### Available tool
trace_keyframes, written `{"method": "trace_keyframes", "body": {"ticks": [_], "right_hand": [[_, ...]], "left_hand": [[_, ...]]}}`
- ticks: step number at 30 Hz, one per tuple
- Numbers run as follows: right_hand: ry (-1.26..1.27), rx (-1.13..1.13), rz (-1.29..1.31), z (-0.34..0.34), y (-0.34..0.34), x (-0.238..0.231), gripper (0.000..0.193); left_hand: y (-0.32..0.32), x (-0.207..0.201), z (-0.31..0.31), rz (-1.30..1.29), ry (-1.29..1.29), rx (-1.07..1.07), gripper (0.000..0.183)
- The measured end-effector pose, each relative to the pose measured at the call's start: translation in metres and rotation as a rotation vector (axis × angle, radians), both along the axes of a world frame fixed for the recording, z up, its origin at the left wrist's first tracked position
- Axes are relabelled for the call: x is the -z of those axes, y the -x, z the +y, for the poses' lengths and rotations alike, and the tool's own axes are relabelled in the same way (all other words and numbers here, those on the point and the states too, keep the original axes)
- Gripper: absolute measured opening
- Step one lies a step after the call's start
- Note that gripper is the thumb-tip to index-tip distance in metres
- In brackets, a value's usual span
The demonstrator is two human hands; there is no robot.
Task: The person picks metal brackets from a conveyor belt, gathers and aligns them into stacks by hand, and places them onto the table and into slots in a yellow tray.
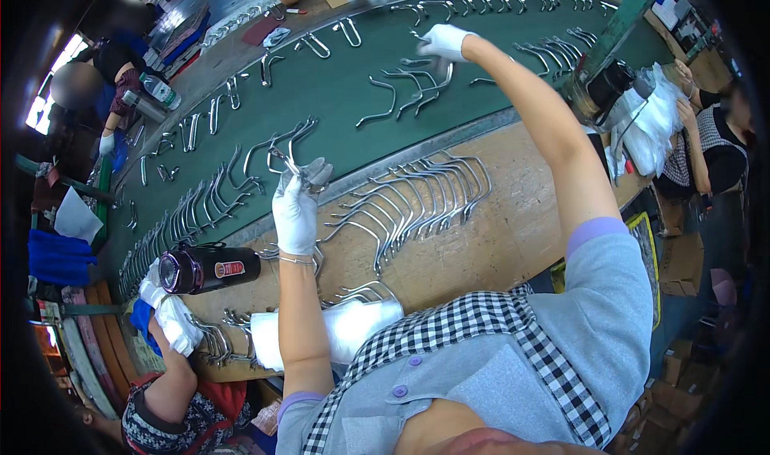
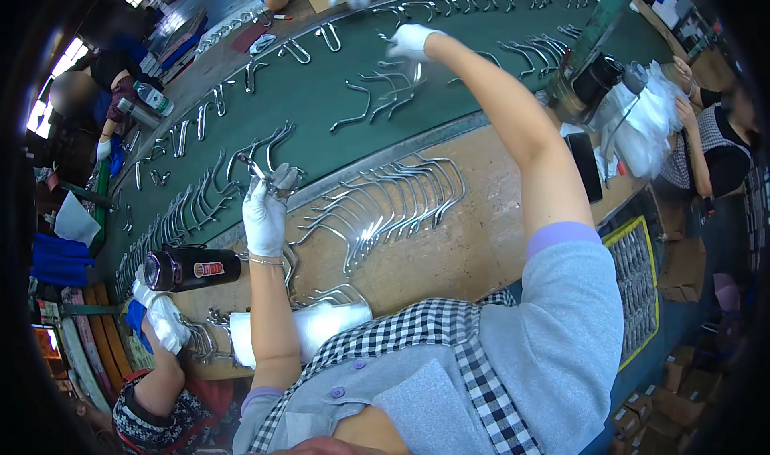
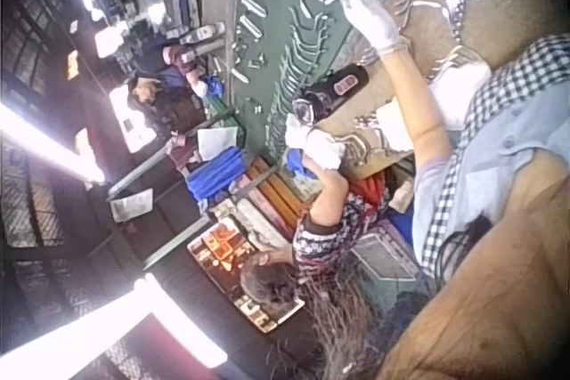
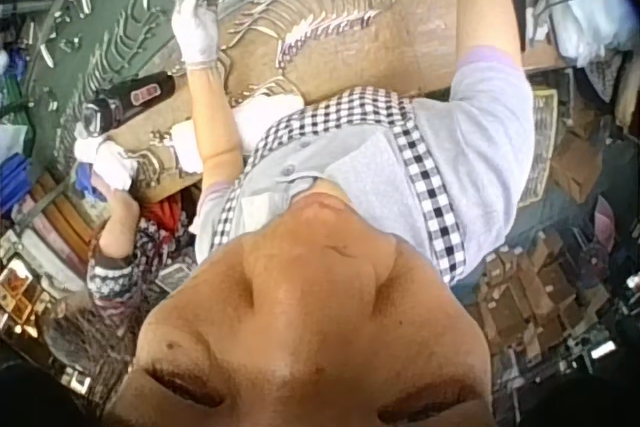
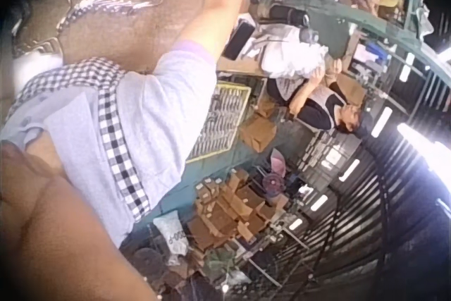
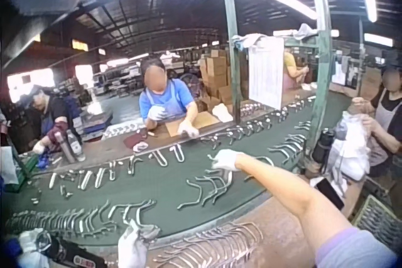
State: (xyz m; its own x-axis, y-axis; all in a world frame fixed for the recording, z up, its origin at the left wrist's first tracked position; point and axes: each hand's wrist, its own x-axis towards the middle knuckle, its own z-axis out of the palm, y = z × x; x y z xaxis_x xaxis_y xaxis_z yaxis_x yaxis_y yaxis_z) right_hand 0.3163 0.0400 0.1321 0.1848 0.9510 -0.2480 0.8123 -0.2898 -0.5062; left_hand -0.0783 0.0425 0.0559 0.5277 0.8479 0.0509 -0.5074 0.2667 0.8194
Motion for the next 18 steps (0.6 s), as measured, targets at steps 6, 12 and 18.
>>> {"method": "trace_keyframes", "body": {"ticks": [6,12,18], "right_hand": [[0.416,-0.212,2.233,-0.047,0.114,0.109,0.035],[0.269,0.169,2.328,-0.088,0.21,0.134,0.041],[0.011,0.206,2.582,-0.136,0.195,0.149,0.022]], "left_hand": [[-0.019,-0.007,-0.016,0.104,-0.193,0.117,0.026],[-0.008,-0.001,-0.03,0.226,-0.147,0.28,0.034],[-0.039,-0.004,-0.051,0.225,-0.204,0.479,0.044]]}}
